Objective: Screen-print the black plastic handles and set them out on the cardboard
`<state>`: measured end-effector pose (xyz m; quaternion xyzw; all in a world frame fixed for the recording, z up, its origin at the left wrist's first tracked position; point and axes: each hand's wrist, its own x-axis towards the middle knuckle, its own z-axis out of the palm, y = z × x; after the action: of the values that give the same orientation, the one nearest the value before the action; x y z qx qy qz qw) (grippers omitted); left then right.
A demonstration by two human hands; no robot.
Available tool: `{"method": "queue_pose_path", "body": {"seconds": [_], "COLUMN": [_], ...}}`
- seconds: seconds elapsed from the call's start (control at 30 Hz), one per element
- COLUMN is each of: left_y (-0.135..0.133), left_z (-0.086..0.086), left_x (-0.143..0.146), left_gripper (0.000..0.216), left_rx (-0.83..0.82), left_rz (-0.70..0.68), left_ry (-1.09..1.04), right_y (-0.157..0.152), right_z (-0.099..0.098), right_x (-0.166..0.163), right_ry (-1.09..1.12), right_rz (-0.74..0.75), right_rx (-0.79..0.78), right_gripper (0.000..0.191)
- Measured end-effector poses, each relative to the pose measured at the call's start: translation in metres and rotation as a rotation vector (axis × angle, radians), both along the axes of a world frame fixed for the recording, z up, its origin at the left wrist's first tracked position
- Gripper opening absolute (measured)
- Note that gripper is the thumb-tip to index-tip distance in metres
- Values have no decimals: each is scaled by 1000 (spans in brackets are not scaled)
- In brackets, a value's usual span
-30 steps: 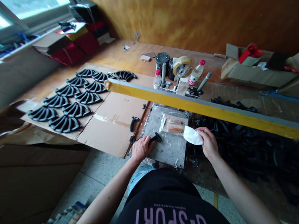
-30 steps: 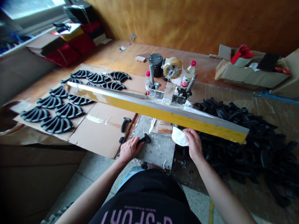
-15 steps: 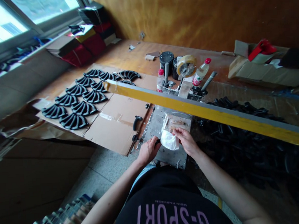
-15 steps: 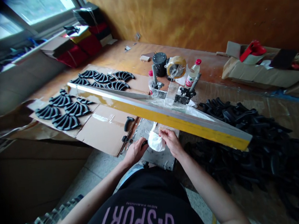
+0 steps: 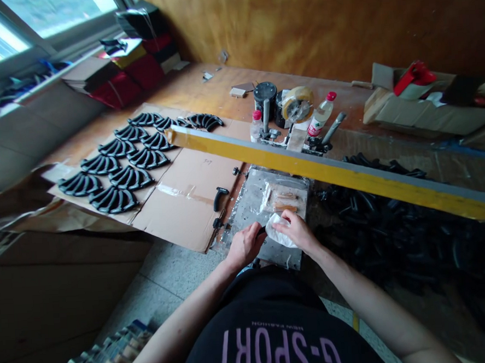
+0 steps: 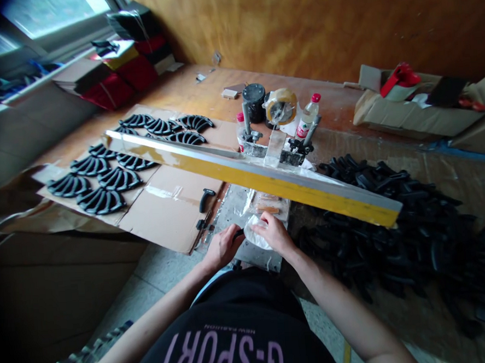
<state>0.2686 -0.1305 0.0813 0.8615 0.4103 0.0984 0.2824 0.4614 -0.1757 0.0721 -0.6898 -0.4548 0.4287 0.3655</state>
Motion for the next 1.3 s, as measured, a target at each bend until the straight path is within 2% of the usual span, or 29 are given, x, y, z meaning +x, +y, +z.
{"method": "queue_pose_path", "body": {"seconds": [0.1,0.2,0.3,0.4,0.5,0.63,0.67,0.77,0.87,0.97,1.03,1.1,1.17,1.3], "left_y": [6,13,16,15,15,18,19,14,1,-12,-16,-19,-19,-22], "left_z": [-2,0,4,6,4,2,2,2,1,-2,-5,-8,-9,-3], "left_x": [-2,-3,1,6,6,0,1,11,39,78,105,126,140,139], "left_gripper": [22,24,24,25,28,28,29,33,37,37,38,41,49,50], "left_rx": [20,18,22,54,94,4,-59,-306,-541,-651,-690,-745,-760,-662], "left_rz": [68,100,97,61,44,165,181,125,5,-74,-110,-146,-199,-280], "left_ry": [-29,-65,-70,-79,-84,-41,-25,-12,-52,-78,-108,-165,-209,-180], "right_y": [-16,-24,-12,9,15,-7,-14,-21,1,38,54,54,32,-52], "right_z": [2,13,30,40,37,21,18,19,31,45,51,56,62,72], "right_x": [12,22,23,16,14,43,57,108,158,187,197,205,218,258], "right_ry": [-35,33,156,118,6,17,47,95,67,137,171,43,-248,-917], "right_rz": [108,148,79,-19,-12,127,68,-308,-559,-622,-526,-393,-311,-323], "right_rx": [-81,-127,-68,27,21,-117,-125,-16,98,160,209,240,222,1], "right_gripper": [26,28,31,30,25,22,21,23,29,39,41,37,33,43]}}
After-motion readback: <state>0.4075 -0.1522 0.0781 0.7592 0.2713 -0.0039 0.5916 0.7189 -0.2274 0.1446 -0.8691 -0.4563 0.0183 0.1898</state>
